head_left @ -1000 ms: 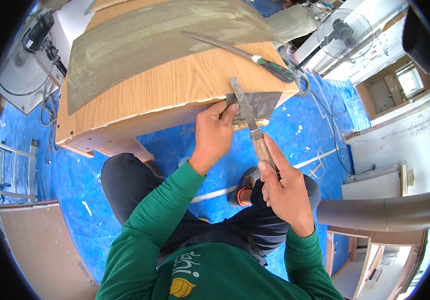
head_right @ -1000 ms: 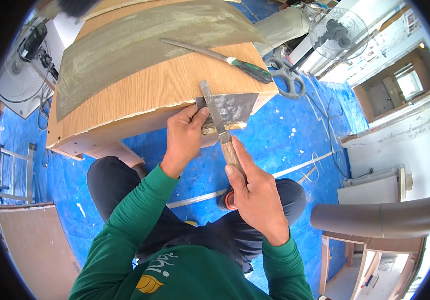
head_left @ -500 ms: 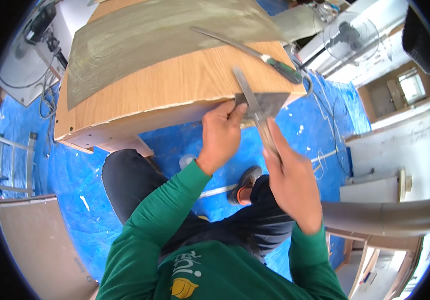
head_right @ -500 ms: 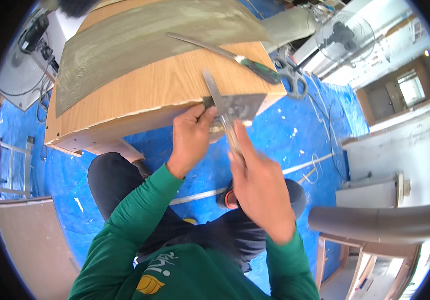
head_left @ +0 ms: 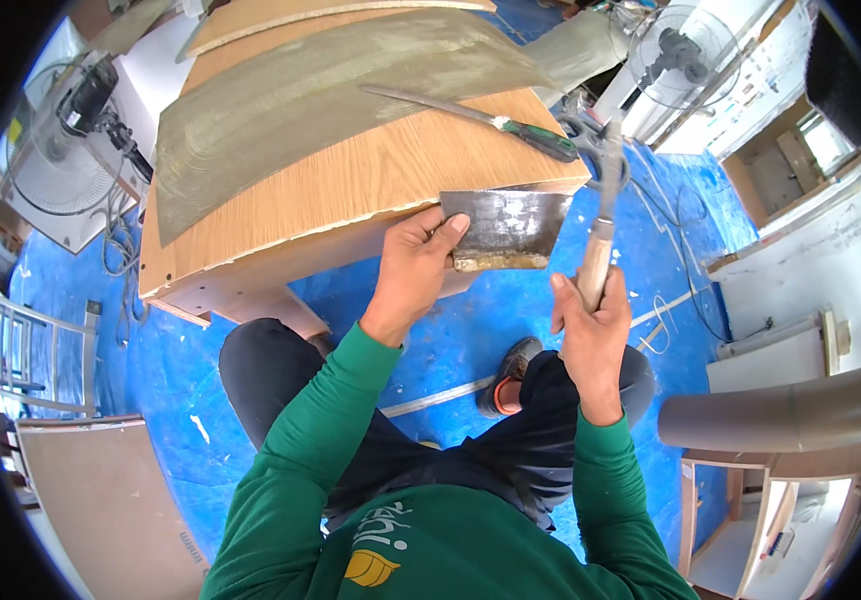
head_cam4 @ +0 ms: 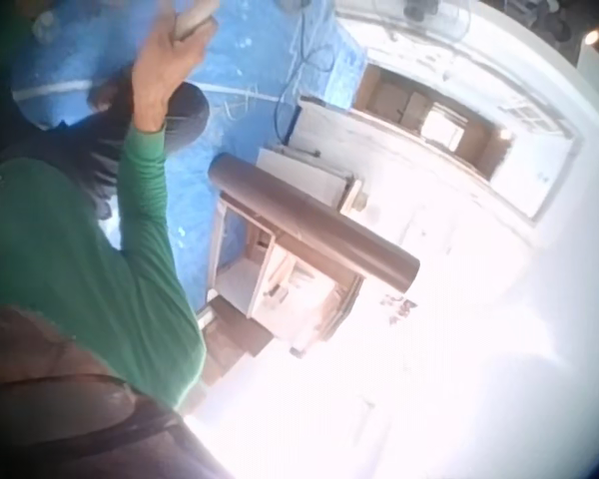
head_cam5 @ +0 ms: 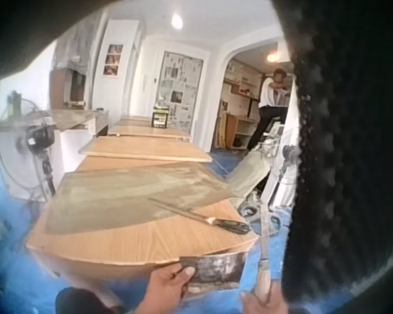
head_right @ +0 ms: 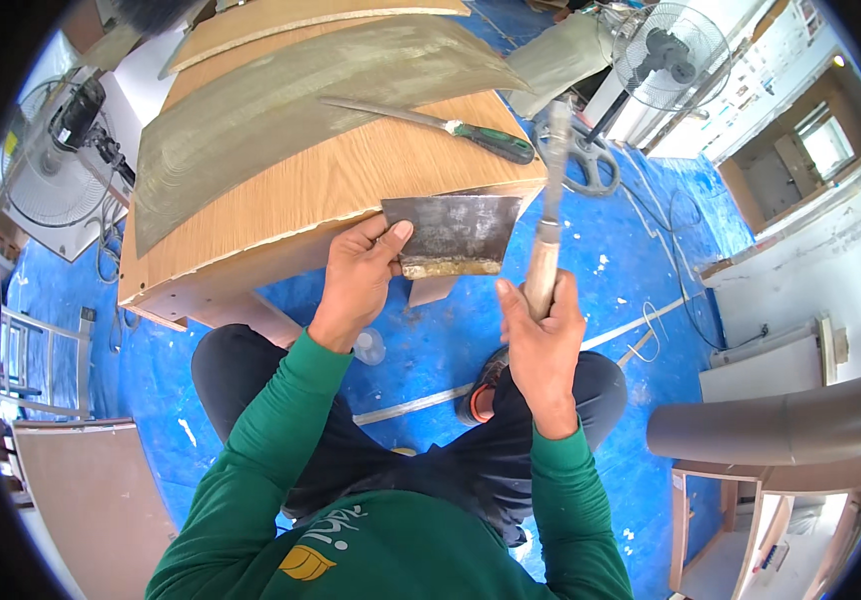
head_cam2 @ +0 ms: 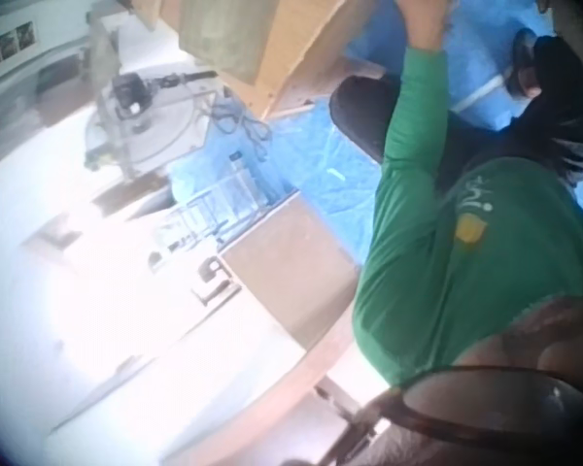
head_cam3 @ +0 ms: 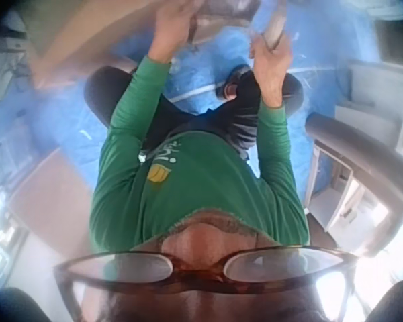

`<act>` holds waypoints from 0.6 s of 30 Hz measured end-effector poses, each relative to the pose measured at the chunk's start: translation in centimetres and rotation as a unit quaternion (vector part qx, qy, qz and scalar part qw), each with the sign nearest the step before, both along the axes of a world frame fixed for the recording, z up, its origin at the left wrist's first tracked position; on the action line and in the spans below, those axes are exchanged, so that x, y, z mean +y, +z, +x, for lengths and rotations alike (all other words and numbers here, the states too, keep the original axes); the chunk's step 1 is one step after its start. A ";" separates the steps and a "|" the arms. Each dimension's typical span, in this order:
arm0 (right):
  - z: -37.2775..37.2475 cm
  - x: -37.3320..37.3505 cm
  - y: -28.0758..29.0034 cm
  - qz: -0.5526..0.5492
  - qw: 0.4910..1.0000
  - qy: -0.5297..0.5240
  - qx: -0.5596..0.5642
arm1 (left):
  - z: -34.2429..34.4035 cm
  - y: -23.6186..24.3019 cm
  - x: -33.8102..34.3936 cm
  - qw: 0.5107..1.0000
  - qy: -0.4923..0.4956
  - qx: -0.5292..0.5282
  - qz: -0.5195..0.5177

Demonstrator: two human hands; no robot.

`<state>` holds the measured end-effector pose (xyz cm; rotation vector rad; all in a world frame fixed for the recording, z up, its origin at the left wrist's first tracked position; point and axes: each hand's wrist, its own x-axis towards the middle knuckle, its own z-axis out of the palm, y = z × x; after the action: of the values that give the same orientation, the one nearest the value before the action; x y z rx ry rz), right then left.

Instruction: The person sharpens the edge of a metal scraper using a hand file, repeatedly running the file across the blade's edge while holding the scraper steady.

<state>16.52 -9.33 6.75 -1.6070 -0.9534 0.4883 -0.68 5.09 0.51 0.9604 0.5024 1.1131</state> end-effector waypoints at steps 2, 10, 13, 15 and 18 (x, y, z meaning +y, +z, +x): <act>0.8 0.2 -1.0 0.038 0.999 -0.012 -0.016 | -0.7 -0.3 0.4 1.000 -0.017 0.008 -0.008; 2.5 3.5 -2.2 0.060 0.996 0.060 0.029 | -1.8 0.8 -0.1 0.999 -0.043 0.025 0.000; 2.4 4.1 -3.3 0.061 0.992 0.073 0.089 | -1.1 3.0 -1.0 1.000 -0.020 -0.008 -0.010; 2.4 4.3 -4.0 0.079 0.984 0.075 0.139 | -1.0 3.5 -1.1 1.000 -0.017 -0.018 -0.011; 1.9 4.3 -4.0 0.080 0.982 0.078 0.149 | -1.7 2.5 -0.6 0.999 -0.039 -0.004 0.008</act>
<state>18.41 -5.04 2.74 -1.2768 -0.8694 0.7202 -2.35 4.50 3.05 0.9813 0.4453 1.0517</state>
